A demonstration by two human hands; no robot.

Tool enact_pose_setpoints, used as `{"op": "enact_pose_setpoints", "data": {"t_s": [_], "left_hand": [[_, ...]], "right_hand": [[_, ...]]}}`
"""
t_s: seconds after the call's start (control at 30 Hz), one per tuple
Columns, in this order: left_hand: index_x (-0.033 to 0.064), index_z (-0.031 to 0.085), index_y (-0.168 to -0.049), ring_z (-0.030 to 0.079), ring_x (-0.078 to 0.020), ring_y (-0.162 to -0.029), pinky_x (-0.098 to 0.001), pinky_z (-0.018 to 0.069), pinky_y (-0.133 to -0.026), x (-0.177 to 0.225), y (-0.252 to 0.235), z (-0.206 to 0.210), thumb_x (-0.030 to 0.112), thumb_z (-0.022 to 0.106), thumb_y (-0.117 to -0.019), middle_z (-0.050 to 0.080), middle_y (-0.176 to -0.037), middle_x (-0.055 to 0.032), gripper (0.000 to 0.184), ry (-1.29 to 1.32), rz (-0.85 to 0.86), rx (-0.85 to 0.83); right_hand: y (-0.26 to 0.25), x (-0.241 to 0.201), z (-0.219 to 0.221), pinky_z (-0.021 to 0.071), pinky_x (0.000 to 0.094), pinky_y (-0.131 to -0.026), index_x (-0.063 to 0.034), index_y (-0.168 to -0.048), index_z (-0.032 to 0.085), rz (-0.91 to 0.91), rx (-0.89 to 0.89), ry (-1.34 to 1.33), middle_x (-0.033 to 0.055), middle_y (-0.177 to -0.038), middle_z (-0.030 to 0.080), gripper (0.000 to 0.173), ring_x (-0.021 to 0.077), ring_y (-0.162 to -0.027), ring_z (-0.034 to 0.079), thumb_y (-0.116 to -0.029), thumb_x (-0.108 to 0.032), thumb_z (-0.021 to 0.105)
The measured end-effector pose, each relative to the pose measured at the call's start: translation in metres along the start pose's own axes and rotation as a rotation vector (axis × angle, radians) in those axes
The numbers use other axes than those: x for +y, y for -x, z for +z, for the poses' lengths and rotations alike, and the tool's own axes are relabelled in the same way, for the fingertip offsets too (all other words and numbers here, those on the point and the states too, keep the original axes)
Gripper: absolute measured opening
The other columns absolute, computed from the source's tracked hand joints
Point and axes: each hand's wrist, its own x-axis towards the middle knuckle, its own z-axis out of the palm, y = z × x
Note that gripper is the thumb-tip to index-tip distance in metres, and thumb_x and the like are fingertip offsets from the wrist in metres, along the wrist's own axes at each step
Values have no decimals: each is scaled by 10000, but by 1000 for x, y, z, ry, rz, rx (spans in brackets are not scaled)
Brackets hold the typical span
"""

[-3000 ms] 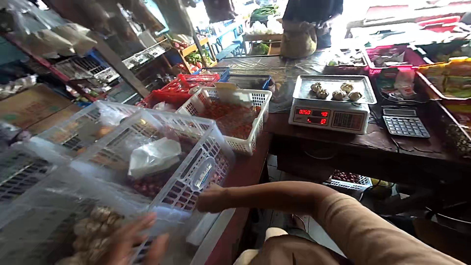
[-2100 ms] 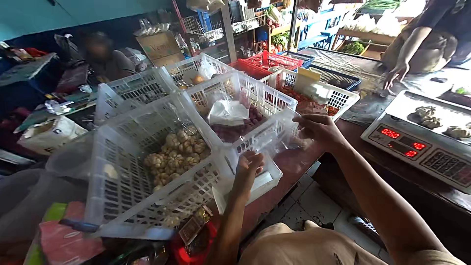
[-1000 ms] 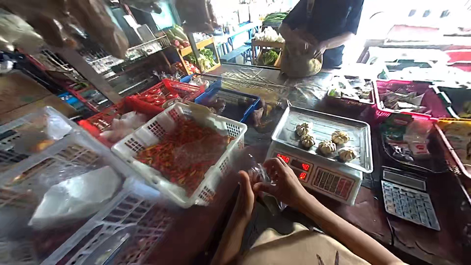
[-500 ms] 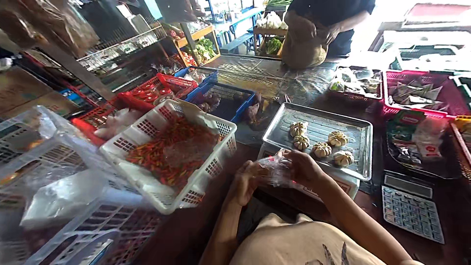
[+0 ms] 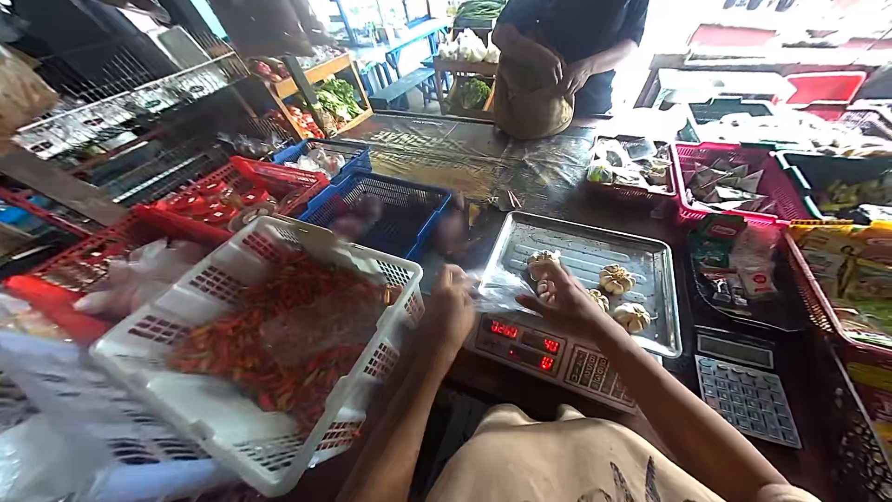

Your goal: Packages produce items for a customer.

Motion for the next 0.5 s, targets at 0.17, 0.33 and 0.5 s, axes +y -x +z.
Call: {"op": "enact_pose_setpoints", "data": {"t_s": [0.17,0.33,0.5], "left_hand": [[26,492,-1487,646,-398,-1126,-527,554,-919,3,-41,6,78,708,-903,384,-1555,-241,625,-184,-161,-240],[29,634,-1333,670,-388,-1079,-536,578,-824,6,-53,16,-11,665,-879,370,-1597,-187,457,-174,-120,-62],[21,654,-1185,659,-416,-1086,-563,562,-818,8,-67,26,-116,614,-857,403,-1571,-193,357,-186,-107,-37]], "right_hand": [[-60,25,4,425,681,-1011,-308,-1662,182,194,-175,569,296,-1664,167,879,537,-1397,390,-965,-499,682],[-89,38,6,519,656,-878,-175,-1463,522,251,-116,444,353,-1436,438,572,503,-1093,624,-933,-250,724],[-78,34,-26,554,391,-680,-140,-1449,523,269,18,-157,160,-1025,686,420,215,-769,658,-1042,-207,600]]}}
